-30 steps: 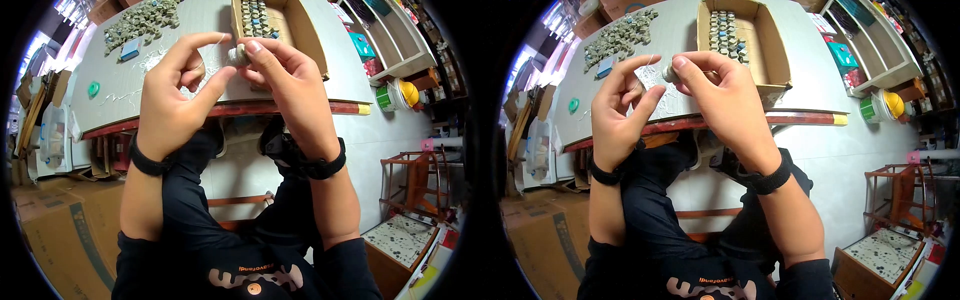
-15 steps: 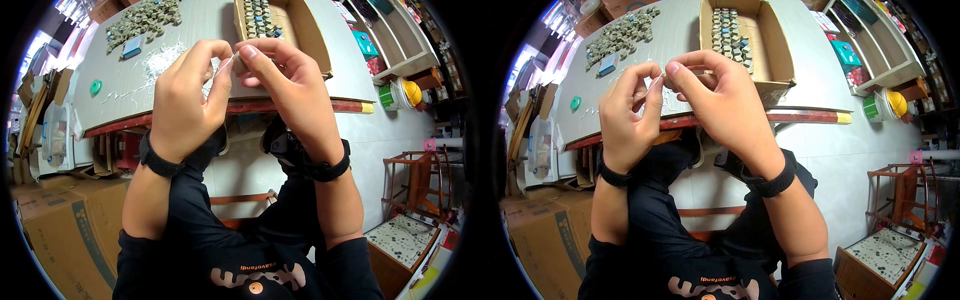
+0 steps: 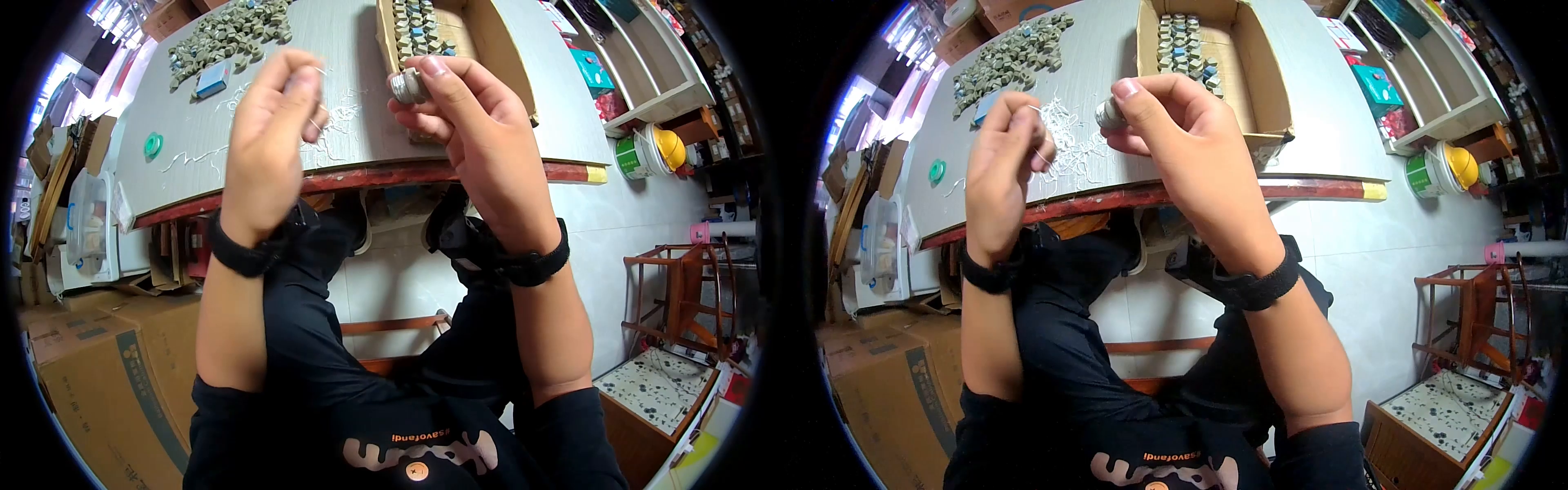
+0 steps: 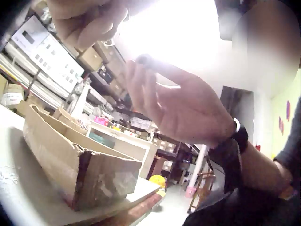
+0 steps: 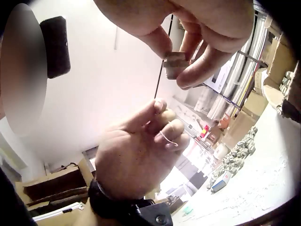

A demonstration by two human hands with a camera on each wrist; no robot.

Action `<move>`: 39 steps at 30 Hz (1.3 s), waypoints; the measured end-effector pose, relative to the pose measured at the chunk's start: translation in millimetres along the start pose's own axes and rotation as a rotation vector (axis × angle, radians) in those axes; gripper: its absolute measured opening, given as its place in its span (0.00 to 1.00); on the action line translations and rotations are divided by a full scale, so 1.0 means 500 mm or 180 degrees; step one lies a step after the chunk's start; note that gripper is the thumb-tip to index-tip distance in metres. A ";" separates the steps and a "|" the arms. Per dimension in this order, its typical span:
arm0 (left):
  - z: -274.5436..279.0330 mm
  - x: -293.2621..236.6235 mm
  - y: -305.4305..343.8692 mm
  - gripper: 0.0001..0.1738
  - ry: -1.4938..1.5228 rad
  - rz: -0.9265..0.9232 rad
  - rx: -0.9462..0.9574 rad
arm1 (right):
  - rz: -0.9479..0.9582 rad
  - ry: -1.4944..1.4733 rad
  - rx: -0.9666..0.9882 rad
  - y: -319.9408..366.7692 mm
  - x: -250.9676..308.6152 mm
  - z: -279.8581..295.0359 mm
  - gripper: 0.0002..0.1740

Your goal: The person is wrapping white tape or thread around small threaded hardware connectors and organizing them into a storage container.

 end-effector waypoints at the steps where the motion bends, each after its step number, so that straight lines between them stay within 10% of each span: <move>1: 0.013 0.010 -0.007 0.10 -0.0014 -0.0072 -0.0070 | -0.0010 -0.0016 0.0068 0.002 0.003 -0.001 0.17; 8: 0.148 0.150 -0.086 0.13 -0.1712 -0.0549 -0.0403 | -0.0058 0.0017 0.0229 0.007 0.009 -0.006 0.18; 12: 0.142 0.107 -0.109 0.13 -0.2821 0.1170 0.0577 | -0.0120 -0.0138 0.0184 -0.001 0.005 -0.010 0.18; 16: 0.089 0.082 -0.083 0.18 -0.1999 -0.0587 0.0152 | -0.0070 0.0075 -0.0040 -0.014 -0.009 -0.008 0.17; 24: 0.034 0.041 -0.047 0.12 -0.1151 -0.0054 0.1237 | -0.0173 0.0525 -0.0376 -0.042 -0.041 -0.004 0.16; 39: 0.029 0.022 -0.014 0.04 -0.1810 -0.0059 0.0612 | -0.0307 0.0564 -0.0318 -0.051 -0.052 -0.045 0.15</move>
Point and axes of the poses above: each hand's wrist, its own y-axis away from the middle knuckle, its own z-axis out of the back of the hand, x = y × z, the point moved 2 cm from there along -y, towards the middle knuckle, and after that the axes turned 15 degrees about -z, right-handed, at the moved point
